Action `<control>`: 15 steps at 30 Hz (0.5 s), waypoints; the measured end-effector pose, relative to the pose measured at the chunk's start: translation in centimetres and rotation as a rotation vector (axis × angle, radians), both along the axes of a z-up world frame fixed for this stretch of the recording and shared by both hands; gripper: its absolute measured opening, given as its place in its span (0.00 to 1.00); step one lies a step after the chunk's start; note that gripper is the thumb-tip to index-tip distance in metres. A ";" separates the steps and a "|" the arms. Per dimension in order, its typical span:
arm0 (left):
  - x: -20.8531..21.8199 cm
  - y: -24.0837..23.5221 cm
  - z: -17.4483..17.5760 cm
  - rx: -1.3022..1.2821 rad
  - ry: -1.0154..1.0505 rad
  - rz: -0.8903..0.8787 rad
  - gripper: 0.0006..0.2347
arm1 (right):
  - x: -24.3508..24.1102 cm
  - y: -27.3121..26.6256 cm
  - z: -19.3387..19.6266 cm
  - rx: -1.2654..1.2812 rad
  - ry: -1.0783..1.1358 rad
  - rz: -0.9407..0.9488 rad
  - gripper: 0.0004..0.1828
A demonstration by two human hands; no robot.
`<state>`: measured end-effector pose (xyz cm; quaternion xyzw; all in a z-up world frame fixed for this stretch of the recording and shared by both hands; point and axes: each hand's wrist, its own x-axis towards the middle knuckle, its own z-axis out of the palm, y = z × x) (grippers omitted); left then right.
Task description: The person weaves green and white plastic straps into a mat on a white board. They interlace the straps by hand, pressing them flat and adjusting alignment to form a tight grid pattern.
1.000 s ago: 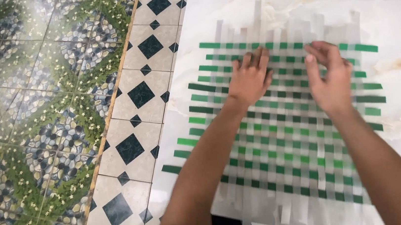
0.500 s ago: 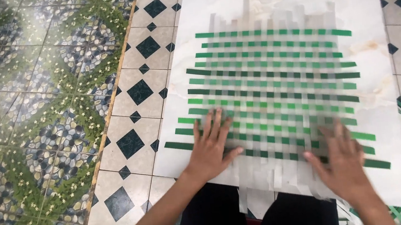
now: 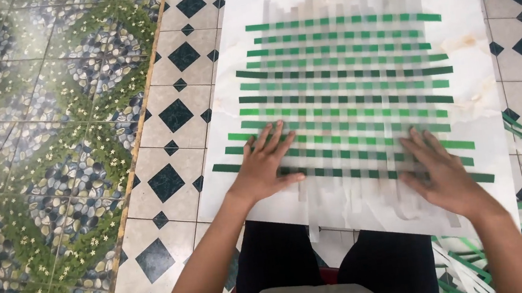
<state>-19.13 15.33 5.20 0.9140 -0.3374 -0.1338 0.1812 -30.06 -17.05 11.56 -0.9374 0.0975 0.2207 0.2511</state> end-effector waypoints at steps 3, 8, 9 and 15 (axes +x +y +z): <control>0.3 -0.2 0.4 0.110 0.044 -0.028 0.38 | -0.1 -1.0 -1.0 -0.046 0.023 0.057 0.41; 0.3 -0.5 -1.3 0.077 -0.097 -0.027 0.38 | -0.4 -1.6 -2.1 -0.043 -0.082 0.090 0.41; 0.0 -0.6 -1.2 0.089 -0.126 -0.040 0.38 | -0.6 -1.5 -1.9 -0.026 -0.065 0.076 0.40; -0.5 -0.8 -1.3 0.074 -0.258 -0.047 0.39 | -0.9 -2.7 -2.7 0.012 -0.081 0.132 0.41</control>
